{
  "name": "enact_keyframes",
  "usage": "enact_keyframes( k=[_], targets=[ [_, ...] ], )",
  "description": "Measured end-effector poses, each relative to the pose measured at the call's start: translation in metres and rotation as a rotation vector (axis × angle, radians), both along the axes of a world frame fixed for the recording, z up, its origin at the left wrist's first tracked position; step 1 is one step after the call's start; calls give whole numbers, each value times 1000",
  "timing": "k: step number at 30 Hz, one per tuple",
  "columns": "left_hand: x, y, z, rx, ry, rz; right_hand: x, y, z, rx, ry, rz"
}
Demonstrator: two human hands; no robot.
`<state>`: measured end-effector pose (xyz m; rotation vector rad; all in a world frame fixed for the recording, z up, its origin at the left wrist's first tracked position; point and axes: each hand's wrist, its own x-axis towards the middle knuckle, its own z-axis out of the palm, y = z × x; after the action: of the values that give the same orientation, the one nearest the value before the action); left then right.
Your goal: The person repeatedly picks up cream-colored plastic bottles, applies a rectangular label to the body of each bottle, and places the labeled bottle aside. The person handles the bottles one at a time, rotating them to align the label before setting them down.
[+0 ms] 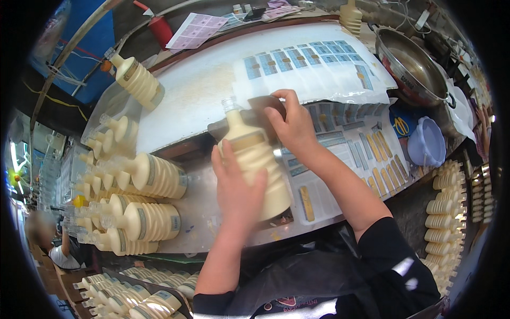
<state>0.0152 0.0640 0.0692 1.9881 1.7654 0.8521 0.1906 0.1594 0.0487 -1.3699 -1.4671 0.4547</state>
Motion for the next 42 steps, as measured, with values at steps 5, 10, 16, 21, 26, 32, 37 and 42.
enact_keyframes(
  k=[5,10,16,21,26,32,37,42],
  targets=[
    [-2,2,-6,7,-37,8,-5,0,14,-97,194,92],
    [-2,2,-8,-101,-240,55,-5,1,1,-25,-29,-35],
    [-17,-3,-10,-403,-1004,-38,-7,-3,18,-137,271,69],
    [-8,-4,6,-385,-783,3,-26,-9,48,-178,14,19],
    [6,-8,19,-264,-425,96,-53,-9,55,-17,-176,-8],
    [7,-9,29,-304,-365,78,-89,-12,55,210,-574,17],
    [5,-10,26,-312,-275,130,-81,-16,69,62,-587,-45],
    [9,-11,17,-237,-280,140,-79,-18,72,27,-491,-81]
  ],
)
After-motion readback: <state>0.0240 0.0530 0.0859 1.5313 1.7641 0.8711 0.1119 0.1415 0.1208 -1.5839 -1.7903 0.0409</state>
